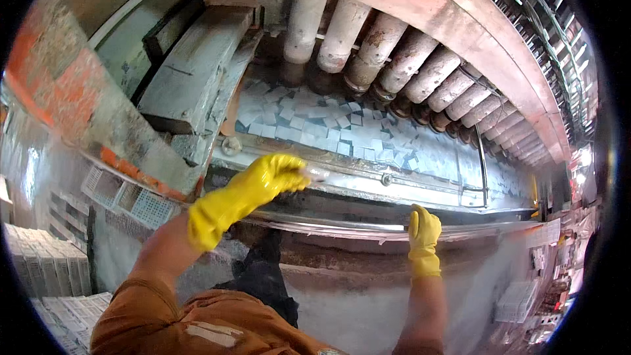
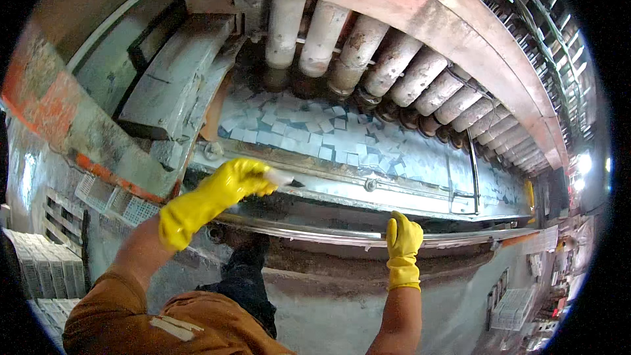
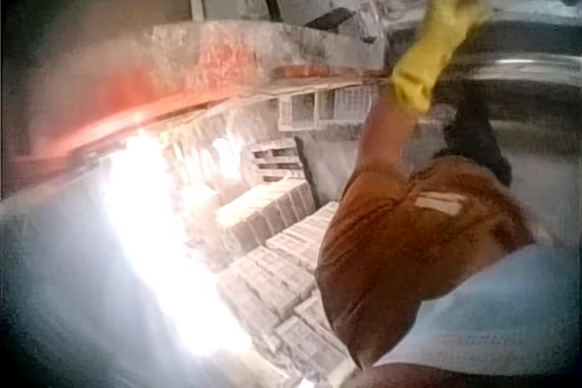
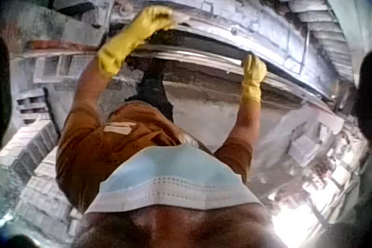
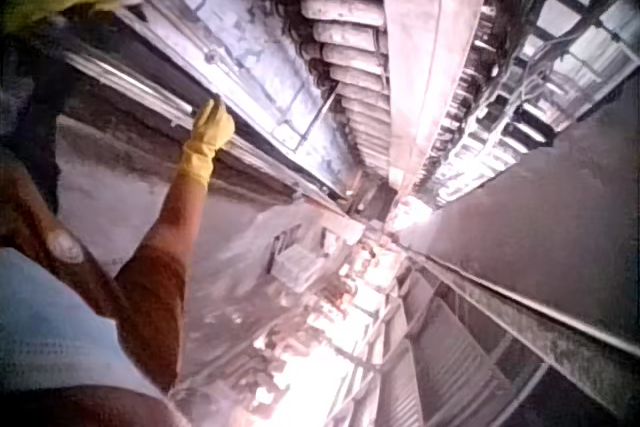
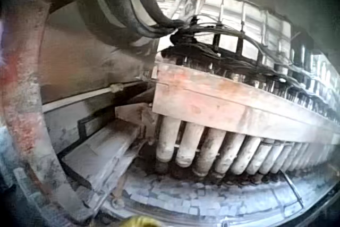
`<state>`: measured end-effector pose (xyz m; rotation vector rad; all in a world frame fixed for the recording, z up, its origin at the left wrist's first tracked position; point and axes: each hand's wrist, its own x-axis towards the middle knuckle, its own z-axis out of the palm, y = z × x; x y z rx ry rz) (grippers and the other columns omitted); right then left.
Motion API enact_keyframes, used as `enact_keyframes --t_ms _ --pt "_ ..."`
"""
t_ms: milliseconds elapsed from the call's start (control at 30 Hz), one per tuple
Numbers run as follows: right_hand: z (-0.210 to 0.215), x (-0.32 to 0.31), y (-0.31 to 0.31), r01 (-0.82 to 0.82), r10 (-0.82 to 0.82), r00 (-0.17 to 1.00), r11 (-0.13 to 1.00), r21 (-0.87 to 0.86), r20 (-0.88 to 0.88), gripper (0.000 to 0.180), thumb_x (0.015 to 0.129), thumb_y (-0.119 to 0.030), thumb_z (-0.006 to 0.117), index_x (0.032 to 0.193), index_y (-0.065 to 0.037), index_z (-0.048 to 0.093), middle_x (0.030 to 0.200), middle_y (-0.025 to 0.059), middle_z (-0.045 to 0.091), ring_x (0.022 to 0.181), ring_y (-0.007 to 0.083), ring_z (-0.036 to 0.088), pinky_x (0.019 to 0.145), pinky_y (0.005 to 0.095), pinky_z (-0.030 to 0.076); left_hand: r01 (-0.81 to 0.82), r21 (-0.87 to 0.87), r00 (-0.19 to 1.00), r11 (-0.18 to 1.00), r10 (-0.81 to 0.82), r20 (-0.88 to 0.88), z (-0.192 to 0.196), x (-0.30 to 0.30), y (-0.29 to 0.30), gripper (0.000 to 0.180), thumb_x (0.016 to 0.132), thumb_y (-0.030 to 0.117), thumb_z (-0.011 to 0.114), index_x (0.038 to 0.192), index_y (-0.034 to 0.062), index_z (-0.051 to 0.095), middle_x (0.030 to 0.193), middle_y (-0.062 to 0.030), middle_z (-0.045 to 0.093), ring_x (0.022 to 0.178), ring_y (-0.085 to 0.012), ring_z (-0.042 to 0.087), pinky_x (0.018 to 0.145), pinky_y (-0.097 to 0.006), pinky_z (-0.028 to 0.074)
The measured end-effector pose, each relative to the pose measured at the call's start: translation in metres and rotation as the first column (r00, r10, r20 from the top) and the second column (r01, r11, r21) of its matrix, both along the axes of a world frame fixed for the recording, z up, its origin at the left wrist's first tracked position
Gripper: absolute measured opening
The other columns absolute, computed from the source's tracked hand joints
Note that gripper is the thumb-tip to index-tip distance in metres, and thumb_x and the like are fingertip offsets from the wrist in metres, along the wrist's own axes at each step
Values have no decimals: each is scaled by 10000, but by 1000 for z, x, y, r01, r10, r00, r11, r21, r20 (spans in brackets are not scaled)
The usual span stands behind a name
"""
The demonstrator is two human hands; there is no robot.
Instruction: The person repeatedly places small white rectangular tiles onto a moving conveyor belt of a large industrial machine. The tiles are fed into the machine's rollers, and the person maintains a steady rhythm, ensuring the tiles are properly positioned as they enter the processing area.
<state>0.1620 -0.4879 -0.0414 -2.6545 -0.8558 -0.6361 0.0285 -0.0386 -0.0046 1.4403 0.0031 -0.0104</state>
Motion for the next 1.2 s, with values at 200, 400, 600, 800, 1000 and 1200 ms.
enact_keyframes --t_ms 200,400,600,800,1000,1200 --pt "6 10 0 43 -44 997 999 -9 -69 353 1014 -369 544 1095 -92 748 751 135 705 720 378 663 697 494 502 -363 -189 927 913 332 -174 -29 -173 21 204 979 65 691 1137 -58 648 1007 -206 743 886 -247 745 779 -377 610" --pt "7 18 -14 56 -60 995 997 -55 -75 405 1037 -390 492 1090 -80 748 883 161 741 817 386 690 758 495 521 -549 136 719 824 549 -426 -121 -318 78 205 947 118 740 1062 -48 703 922 -175 758 748 -234 727 698 -348 577" --pt "5 40 -22 77 -91 985 992 -96 -144 417 1048 -385 475 1090 -70 745 921 185 741 861 413 689 780 502 530 -140 849 663 509 685 -301 -90 -345 99 203 884 255 720 942 65 759 921 -176 732 858 -371 698 757 -463 534" --pt "-8 72 -59 44 -50 998 981 -190 -24 425 1056 -395 503 1139 -48 733 1034 228 735 934 440 684 817 508 530 -50 956 691 289 701 -176 -89 -383 139 198 915 281 655 960 126 770 959 -146 743 942 -416 679 803 -511 531" --pt "8 75 -59 165 -177 951 984 -69 -254 441 1069 -385 466 1175 -48 728 1182 193 722 1080 393 668 928 461 514 -467 876 544 124 821 174 -70 -339 131 516 851 229 788 1336 105 661 1267 -196 688 1149 -366 660 1006 -446 514" --pt "-4 70 -96 127 -129 992 977 -172 1 395 1050 -373 518 1157 -58 731 1170 179 726 1090 393 667 934 448 520 -282 858 811 430 584 -26 -56 -290 89 480 880 251 765 1309 57 668 1306 -193 676 1154 -381 654 978 -448 526"
